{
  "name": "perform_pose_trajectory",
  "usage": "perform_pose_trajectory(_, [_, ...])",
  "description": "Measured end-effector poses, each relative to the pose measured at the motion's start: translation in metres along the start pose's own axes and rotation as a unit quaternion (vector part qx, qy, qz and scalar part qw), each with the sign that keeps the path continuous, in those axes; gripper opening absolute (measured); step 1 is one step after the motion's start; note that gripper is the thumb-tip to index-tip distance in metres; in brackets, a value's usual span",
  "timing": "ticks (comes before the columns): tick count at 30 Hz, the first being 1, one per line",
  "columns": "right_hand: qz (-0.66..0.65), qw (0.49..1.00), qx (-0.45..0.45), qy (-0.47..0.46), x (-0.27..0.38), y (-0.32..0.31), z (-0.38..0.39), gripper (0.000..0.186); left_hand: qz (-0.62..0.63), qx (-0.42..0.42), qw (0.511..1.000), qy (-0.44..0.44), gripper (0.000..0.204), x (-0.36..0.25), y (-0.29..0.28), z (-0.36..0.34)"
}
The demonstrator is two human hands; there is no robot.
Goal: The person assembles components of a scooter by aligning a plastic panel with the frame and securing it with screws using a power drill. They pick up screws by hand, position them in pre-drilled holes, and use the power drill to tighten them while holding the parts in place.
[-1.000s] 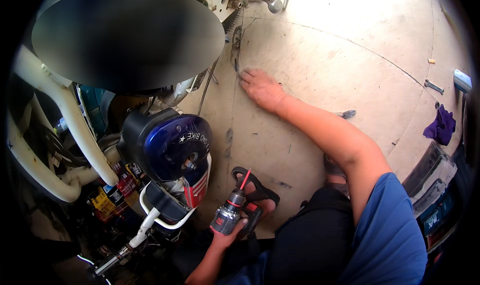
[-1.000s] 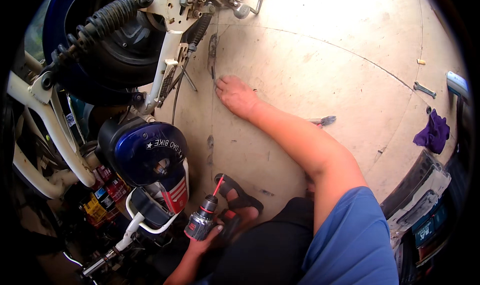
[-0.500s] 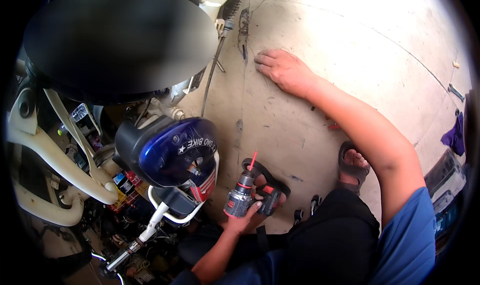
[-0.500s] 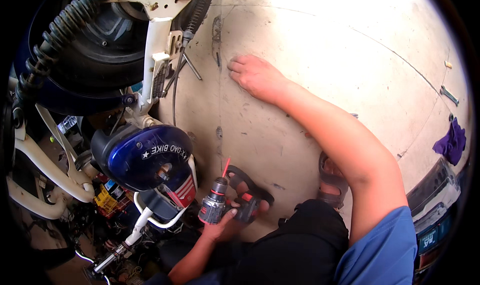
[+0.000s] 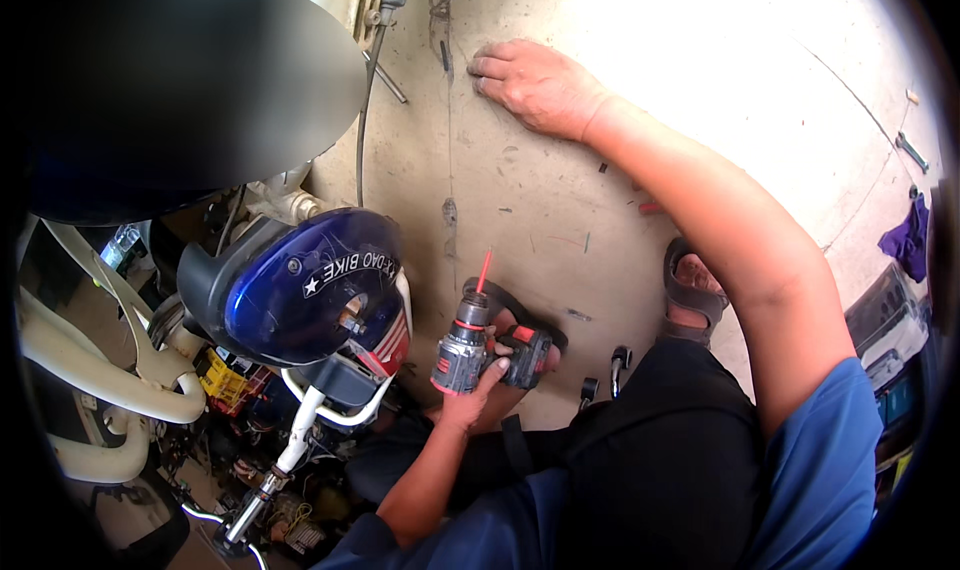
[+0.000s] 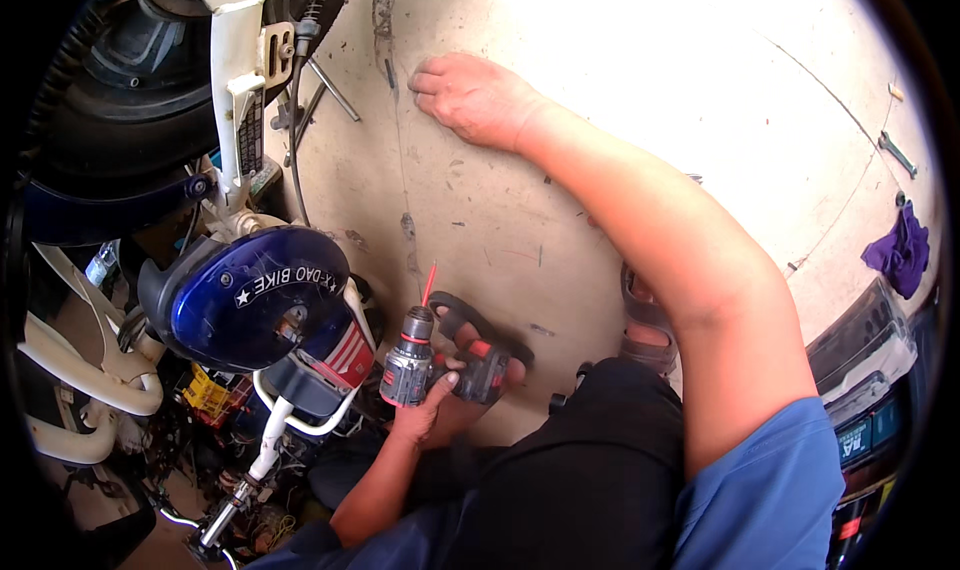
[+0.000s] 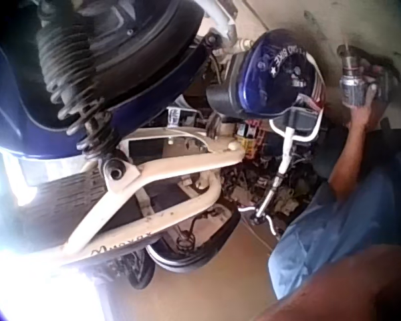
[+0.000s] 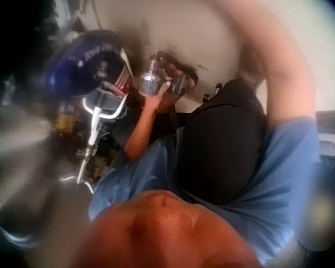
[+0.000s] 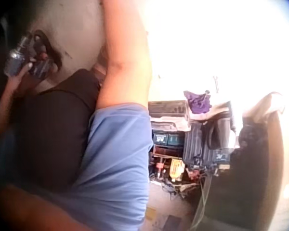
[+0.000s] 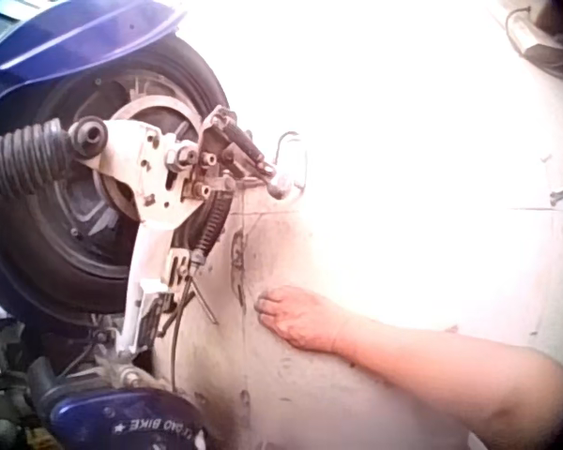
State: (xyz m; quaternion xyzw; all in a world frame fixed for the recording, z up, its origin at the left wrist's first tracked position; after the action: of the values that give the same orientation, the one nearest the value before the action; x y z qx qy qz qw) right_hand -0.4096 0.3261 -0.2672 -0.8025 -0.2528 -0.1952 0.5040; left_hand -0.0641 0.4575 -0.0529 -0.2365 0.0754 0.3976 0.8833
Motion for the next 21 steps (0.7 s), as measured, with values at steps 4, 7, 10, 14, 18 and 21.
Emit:
perform_pose_trajectory(4, [-0.011, 1.000, -0.006, -0.008, -0.002, 0.001, -0.006, 0.017, -0.011, 0.003, 0.999, 0.030, 0.046, 0.000, -0.003, -0.001])
perform_pose_trajectory(7, [-0.031, 0.999, -0.010, -0.003, -0.003, 0.000, -0.006, 0.020, -0.012, 0.003, 0.999, 0.049, 0.046, -0.015, 0.004, 0.003])
perform_pose_trajectory(10, [-0.035, 0.999, -0.007, 0.006, -0.001, -0.006, -0.007, 0.021, 0.022, 0.012, 0.999, 0.023, 0.052, -0.023, 0.012, 0.005])
perform_pose_trajectory(14, [-0.028, 1.000, 0.005, 0.005, 0.003, -0.013, -0.011, 0.025, 0.024, 0.022, 0.998, 0.047, 0.054, -0.018, 0.011, 0.012])
perform_pose_trajectory(18, [-0.034, 0.999, 0.022, 0.030, 0.009, -0.012, -0.013, 0.026, 0.067, 0.032, 0.995, 0.066, 0.052, -0.021, 0.010, 0.029])
perform_pose_trajectory(21, [-0.052, 0.997, 0.008, 0.050, 0.014, -0.019, -0.014, 0.024, 0.088, 0.016, 0.993, 0.078, 0.052, -0.013, 0.000, 0.041])
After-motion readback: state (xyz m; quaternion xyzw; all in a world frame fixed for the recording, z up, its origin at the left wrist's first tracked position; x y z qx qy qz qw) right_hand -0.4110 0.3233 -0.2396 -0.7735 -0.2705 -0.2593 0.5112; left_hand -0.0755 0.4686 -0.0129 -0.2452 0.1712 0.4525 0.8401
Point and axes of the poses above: each hand's wrist, its own z-axis away from the middle knuckle, its own y-axis out of the palm, x = y × z, the point moved 5 cm from there along -z, towards the middle knuckle, and after that the axes turned 6 degrees about z, right-handed, at the moved point
